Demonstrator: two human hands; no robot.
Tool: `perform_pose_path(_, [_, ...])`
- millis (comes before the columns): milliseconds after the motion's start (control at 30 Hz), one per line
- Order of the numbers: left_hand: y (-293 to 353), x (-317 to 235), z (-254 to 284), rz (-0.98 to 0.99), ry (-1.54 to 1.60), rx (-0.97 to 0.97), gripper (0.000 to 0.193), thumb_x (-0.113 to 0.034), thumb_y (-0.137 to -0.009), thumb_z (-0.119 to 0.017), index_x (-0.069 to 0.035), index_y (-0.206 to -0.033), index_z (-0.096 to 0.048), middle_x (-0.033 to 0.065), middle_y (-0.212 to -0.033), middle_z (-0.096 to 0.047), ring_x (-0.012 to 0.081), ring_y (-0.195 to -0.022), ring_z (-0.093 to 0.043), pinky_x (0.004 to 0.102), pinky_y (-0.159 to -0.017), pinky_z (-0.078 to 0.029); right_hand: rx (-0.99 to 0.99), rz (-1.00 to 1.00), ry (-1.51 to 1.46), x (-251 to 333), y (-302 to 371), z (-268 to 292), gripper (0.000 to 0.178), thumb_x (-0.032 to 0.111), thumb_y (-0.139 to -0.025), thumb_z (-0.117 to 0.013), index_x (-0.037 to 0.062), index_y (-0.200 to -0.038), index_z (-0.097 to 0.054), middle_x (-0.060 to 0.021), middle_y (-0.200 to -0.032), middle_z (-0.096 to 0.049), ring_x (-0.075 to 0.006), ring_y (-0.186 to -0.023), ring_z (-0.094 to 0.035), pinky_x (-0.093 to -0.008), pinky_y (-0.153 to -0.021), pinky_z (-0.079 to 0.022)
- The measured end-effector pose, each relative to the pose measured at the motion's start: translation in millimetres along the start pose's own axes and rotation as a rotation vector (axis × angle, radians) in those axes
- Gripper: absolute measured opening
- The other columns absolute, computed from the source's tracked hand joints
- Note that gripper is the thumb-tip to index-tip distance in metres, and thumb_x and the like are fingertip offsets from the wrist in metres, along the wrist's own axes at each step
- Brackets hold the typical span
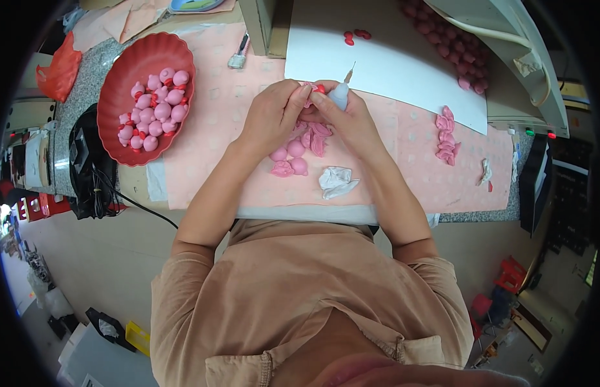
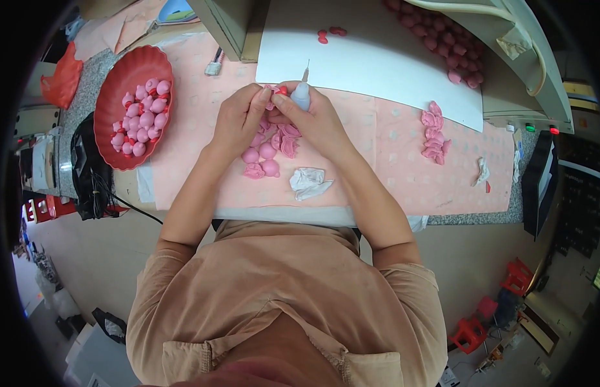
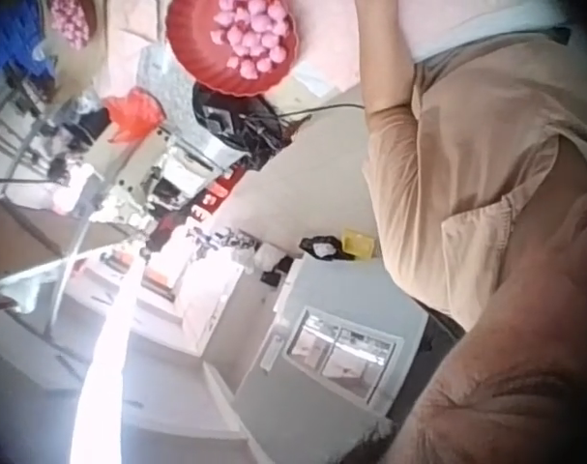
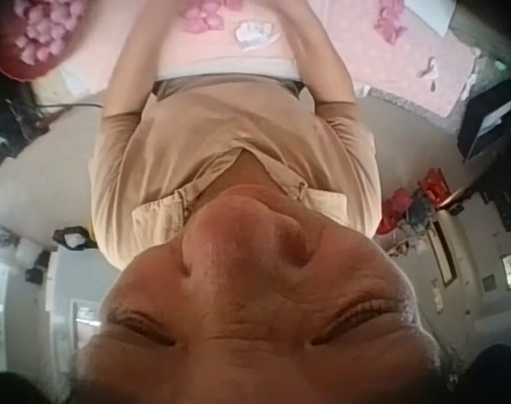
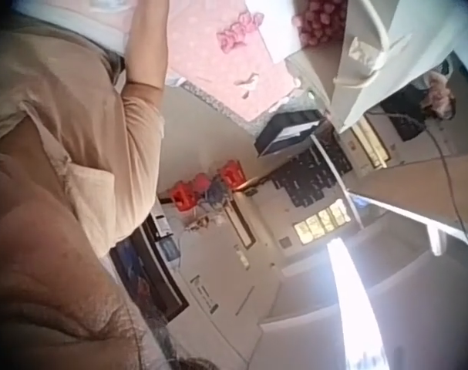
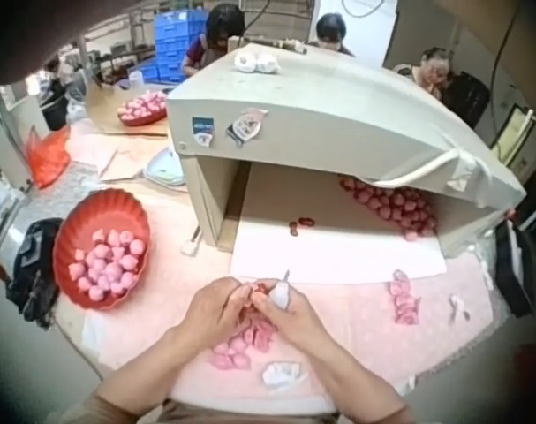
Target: Applying glue and attaching small red heart shapes to pink round objects to assemble toy pig faces.
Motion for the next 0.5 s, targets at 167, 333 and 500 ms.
perform_pose_path(167, [1.0, 19.4, 1.8, 0.199, 0.168, 0.069, 0.020, -0.020, -0.094, -0.055, 0.000, -0.093, -0.057, 0.0111, -0.081, -0.063, 0.0248, -0.079, -0.061, 0.0366, -0.070, -0.048, -0.047, -0.089, -0.166, 0.2, 3.6, 2.5, 0.031, 0.021, -0.095, -0.057, -0.0023, -0.115, -0.054, -0.0109, -0.105, -0.061, -0.0189, -0.093, -0.064, -0.0313, -0.083, -0.056])
perform_pose_path(333, [-2.5, -12.4, -1.4, -0.073, 0.479, 0.059, 0.045, 0.005, -0.085, -0.060, -0.002, -0.127, -0.047, 0.0158, -0.128, -0.051, 0.0252, -0.119, -0.053, 0.0348, -0.097, -0.047, -0.023, -0.162, -0.419, 3.6, 10.0, -10.2, 0.036, 0.027, -0.093, -0.060, 0.0000, -0.116, -0.054, -0.0113, -0.106, -0.060, -0.0187, -0.090, -0.064, -0.0311, -0.082, -0.056])
perform_pose_path(500, [-6.0, 0.5, -9.9, 0.147, 0.840, 0.067, 0.045, -0.001, -0.089, -0.059, 0.001, -0.132, -0.045, 0.0151, -0.134, -0.048, 0.0243, -0.118, -0.054, 0.0351, -0.102, -0.045, -0.013, -0.171, -0.153, 18.0, 15.5, -11.0, 0.036, 0.029, -0.093, -0.060, -0.0007, -0.112, -0.054, -0.0076, -0.096, -0.062, -0.0138, -0.079, -0.063, -0.0265, -0.073, -0.056])
Point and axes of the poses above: each hand's wrist, its own y-axis away from the middle knuckle, its own z-axis out of the back of the hand, x = y × z, the point moved 9 cm from there along -y, towards the middle knuckle
